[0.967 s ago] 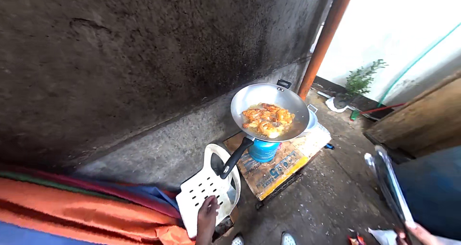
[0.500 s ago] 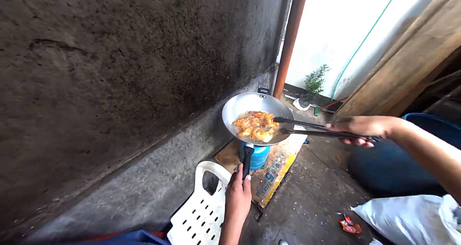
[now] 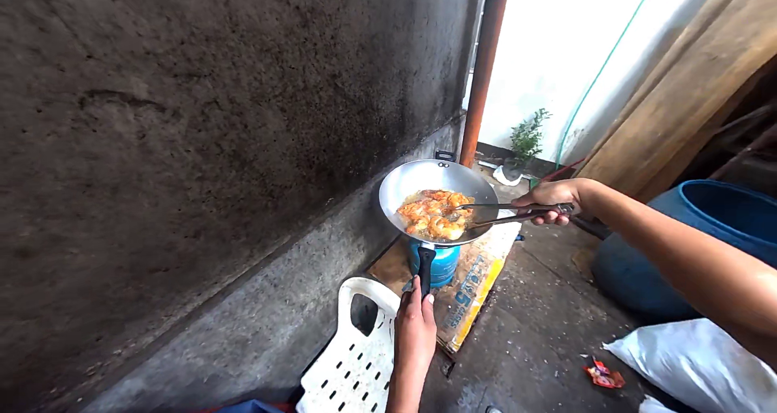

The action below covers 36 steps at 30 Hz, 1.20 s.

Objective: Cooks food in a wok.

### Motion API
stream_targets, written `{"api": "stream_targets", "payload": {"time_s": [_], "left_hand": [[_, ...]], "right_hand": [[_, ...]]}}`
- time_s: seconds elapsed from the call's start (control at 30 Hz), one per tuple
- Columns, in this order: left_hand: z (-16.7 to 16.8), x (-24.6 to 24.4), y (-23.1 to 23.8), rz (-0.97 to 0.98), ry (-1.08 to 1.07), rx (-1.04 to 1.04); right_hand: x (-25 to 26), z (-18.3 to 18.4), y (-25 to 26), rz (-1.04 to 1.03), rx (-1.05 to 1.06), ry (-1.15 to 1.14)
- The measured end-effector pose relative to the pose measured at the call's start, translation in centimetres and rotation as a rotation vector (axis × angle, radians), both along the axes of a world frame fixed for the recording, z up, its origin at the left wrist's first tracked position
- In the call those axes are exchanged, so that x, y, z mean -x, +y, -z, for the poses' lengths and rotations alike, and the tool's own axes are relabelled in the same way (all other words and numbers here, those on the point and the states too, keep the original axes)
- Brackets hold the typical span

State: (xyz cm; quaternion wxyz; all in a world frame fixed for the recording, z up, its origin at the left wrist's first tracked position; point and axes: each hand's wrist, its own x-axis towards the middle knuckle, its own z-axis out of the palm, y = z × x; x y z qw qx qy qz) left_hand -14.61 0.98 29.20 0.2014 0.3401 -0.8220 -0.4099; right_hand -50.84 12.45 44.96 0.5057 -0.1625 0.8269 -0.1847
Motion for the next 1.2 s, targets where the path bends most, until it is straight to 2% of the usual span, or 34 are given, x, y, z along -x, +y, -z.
{"api": "stream_targets", "payload": {"time_s": [0.23,0.77,1.2], "left_hand": [[-0.4,0.0,-0.4,0.028,-0.050,0.004],[-0.6,-0.2,-0.4,0.029,-0.068,0.037],[-0.7,-0.1,-0.3,0.030,-0.071,0.049]], "right_hand": [[-0.4,0.7,1.4,0.037,0.119,-0.036],[0.8,1.5,3.7,0.110,0.250,-0.211],[0.7,2.3,4.2,0.150,0.258,-0.190]]}}
